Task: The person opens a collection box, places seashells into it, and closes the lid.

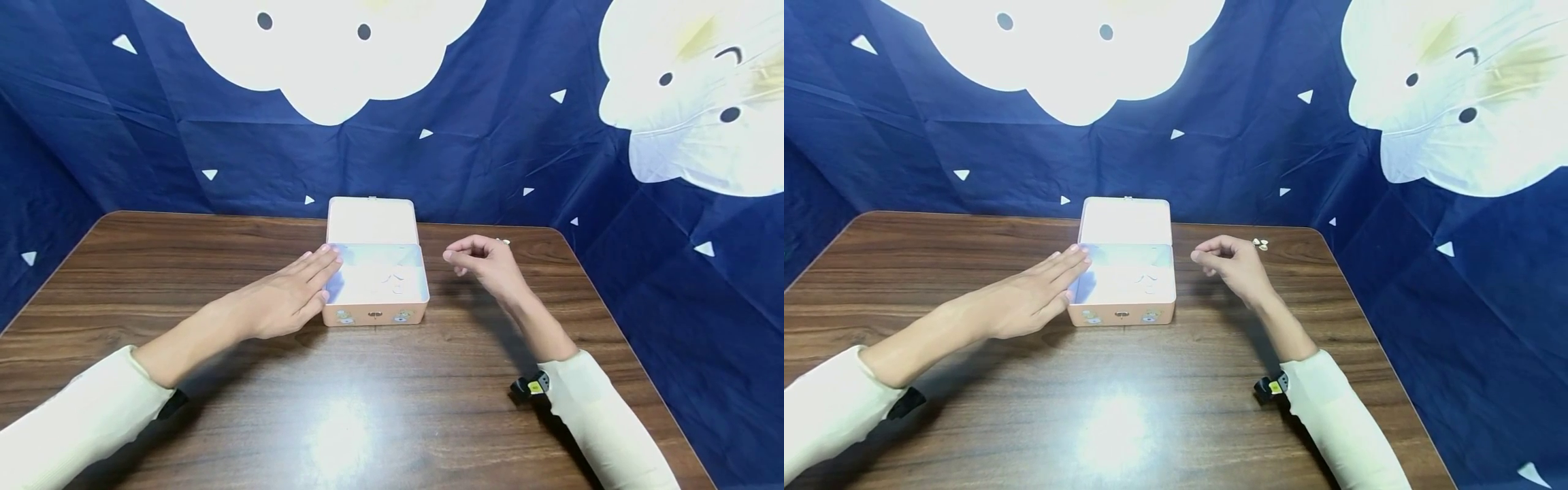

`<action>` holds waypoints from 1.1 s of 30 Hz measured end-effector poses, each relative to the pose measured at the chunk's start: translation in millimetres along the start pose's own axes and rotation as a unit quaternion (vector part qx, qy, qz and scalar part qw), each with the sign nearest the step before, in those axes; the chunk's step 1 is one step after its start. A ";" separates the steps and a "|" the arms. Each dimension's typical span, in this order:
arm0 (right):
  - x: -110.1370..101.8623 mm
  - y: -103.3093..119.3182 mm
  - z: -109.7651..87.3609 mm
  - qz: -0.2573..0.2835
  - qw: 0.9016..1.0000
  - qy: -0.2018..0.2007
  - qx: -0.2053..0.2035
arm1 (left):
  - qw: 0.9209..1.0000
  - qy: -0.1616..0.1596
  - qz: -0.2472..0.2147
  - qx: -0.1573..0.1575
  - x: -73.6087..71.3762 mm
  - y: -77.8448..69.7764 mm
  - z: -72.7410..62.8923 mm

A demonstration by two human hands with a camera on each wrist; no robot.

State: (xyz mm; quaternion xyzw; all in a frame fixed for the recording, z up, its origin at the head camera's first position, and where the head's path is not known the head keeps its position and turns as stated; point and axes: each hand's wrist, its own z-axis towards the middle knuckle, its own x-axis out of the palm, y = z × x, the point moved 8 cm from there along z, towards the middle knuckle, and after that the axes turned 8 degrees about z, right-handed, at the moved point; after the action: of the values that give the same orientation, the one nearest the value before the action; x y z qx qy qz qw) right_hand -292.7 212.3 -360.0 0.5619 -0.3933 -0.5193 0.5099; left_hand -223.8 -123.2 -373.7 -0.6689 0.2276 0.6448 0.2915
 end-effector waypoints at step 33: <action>-79.7 -42.7 10.7 -0.018 0.991 -0.050 0.127 | 1.000 0.001 0.009 0.004 -0.9 -0.4 -0.8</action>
State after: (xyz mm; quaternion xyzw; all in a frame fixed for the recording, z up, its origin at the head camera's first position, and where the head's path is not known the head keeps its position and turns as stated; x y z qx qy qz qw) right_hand -319.1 295.2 -386.7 0.6023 -0.4707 -0.5015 0.4053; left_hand -222.9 -123.5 -372.8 -0.6659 0.2368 0.6460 0.2883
